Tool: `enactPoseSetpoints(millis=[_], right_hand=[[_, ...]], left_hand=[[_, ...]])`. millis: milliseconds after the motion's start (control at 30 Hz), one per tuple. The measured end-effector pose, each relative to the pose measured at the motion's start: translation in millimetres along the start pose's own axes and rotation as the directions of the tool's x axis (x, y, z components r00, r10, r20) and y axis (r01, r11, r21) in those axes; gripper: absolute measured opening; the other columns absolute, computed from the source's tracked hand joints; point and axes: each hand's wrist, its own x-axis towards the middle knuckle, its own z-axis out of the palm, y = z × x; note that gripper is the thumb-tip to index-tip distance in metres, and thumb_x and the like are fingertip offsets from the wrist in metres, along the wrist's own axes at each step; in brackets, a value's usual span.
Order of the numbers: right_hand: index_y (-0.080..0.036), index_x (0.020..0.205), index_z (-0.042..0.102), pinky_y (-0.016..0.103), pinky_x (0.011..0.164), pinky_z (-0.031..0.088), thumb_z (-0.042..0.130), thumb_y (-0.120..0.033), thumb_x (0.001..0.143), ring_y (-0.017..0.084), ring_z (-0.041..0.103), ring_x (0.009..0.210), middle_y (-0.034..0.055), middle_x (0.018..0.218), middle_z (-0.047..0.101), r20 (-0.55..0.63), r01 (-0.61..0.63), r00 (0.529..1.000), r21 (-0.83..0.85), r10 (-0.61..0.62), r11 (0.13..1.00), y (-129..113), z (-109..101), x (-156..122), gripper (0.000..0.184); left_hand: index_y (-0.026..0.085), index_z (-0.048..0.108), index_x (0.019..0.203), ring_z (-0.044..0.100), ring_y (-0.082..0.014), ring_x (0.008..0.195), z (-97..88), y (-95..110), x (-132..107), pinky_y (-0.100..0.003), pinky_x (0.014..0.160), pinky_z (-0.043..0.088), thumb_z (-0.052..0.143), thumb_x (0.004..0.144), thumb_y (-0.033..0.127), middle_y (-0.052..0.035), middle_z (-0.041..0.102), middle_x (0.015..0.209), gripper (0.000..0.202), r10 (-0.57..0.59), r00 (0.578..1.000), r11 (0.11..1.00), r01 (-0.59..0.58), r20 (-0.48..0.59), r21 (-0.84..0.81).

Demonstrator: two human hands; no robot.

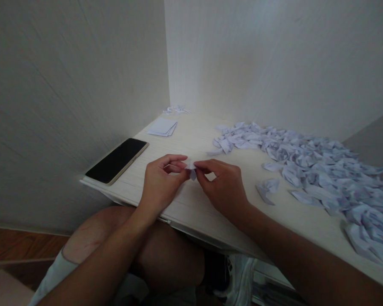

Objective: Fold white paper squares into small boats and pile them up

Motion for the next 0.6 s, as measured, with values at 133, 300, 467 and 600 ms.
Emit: enactPoseSetpoints(millis=[133,300,467,600], right_hand=[[-0.022,0.094,0.076,0.034,0.077,0.054,0.064,-0.017,0.082,0.020,0.071,0.075,0.0050,0.087,0.077,0.011,-0.080,0.997,0.082,0.079,0.993,-0.4,-0.3,1.5,0.017],[-0.022,0.090,0.076,0.033,0.072,0.055,0.065,-0.018,0.081,0.019,0.071,0.071,0.0039,0.080,0.077,0.046,-0.170,0.985,0.185,0.164,0.968,-1.9,-0.7,3.3,0.014],[-0.022,0.093,0.076,0.033,0.077,0.053,0.064,-0.021,0.085,0.020,0.072,0.075,0.0056,0.086,0.078,0.057,-0.070,0.996,0.052,0.067,0.996,-5.9,1.8,-2.1,0.015],[-0.024,0.101,0.076,0.034,0.080,0.052,0.060,-0.020,0.088,0.022,0.071,0.082,0.0065,0.095,0.078,0.059,0.025,0.998,-0.041,-0.023,0.999,-5.8,5.1,-7.3,0.021]], left_hand=[[0.017,0.073,0.095,0.064,-0.0129,0.066,-2.6,3.9,0.0,-0.024,0.061,0.053,0.080,0.062,0.016,-0.0017,0.067,0.081,0.034,0.044,0.997,0.997,-0.047,0.058,0.056],[0.016,0.073,0.089,0.062,-0.0130,0.063,-5.3,7.1,0.1,-0.024,0.058,0.051,0.079,0.062,0.016,-0.0011,0.066,0.076,0.027,0.037,0.993,0.998,-0.044,0.114,0.055],[0.017,0.073,0.088,0.061,-0.0121,0.059,-0.7,5.3,-1.1,-0.023,0.054,0.048,0.076,0.064,0.016,0.0005,0.064,0.072,0.024,0.037,0.999,0.989,-0.042,0.039,0.142],[0.016,0.072,0.086,0.061,-0.0129,0.057,2.6,4.5,-2.1,-0.024,0.056,0.049,0.075,0.062,0.014,0.0030,0.061,0.064,0.024,0.007,0.998,0.991,0.001,-0.056,0.136]])
